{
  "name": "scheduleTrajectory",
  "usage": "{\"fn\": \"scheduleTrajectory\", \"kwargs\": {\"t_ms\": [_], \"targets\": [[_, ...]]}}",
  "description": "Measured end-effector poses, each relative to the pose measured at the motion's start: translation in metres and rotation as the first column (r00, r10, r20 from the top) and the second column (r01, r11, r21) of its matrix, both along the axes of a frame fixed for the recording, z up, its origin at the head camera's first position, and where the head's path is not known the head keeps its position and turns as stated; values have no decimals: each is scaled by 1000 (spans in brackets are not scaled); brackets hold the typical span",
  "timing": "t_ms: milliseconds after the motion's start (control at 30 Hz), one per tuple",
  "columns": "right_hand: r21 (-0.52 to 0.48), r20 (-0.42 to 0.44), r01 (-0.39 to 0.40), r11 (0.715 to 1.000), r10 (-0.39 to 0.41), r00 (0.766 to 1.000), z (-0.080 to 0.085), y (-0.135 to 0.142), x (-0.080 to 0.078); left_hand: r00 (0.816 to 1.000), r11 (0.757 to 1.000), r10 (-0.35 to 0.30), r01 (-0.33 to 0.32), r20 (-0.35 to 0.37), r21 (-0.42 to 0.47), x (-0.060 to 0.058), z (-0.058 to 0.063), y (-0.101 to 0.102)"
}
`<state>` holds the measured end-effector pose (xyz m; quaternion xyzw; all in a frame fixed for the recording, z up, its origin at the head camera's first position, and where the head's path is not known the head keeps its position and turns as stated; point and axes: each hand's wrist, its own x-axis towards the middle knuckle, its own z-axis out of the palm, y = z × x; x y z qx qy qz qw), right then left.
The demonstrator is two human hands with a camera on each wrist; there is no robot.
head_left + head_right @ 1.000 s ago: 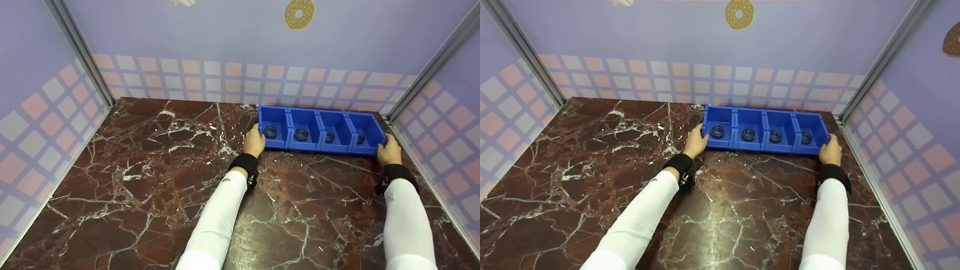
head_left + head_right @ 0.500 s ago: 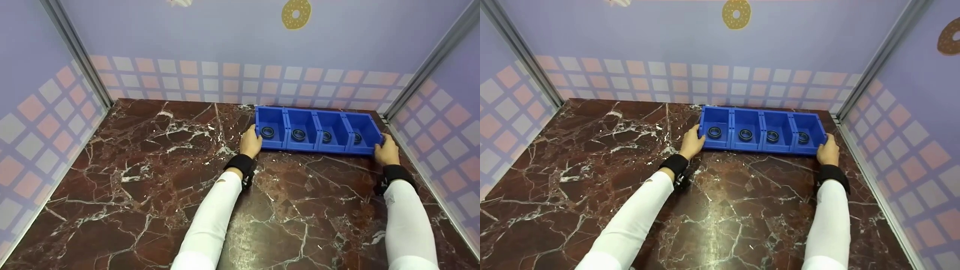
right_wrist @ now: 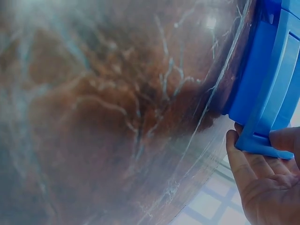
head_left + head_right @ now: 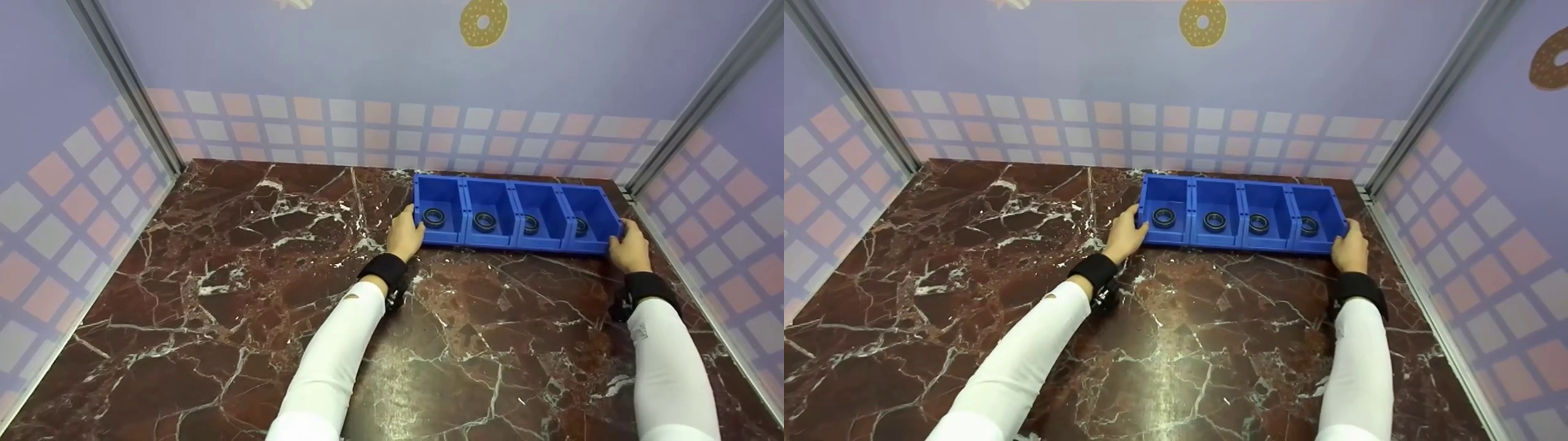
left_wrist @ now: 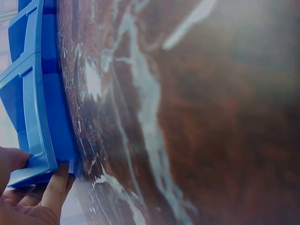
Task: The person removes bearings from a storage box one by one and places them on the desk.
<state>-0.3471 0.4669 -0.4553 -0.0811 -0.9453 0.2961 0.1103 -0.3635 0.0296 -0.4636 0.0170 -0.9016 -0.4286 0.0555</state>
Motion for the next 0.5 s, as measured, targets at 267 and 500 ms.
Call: {"fn": "scheduleTrajectory", "kwargs": {"t_ms": [267, 500], "targets": [[-27, -15, 3, 1000, -3, 1000, -1, -6, 6, 1000, 1000, -17, 17, -8, 9, 6, 0, -7], [-10, -17, -16, 1000, 15, 1000, 0, -8, 12, 999, 1000, -19, 19, -27, -3, 10, 1, -13]]}}
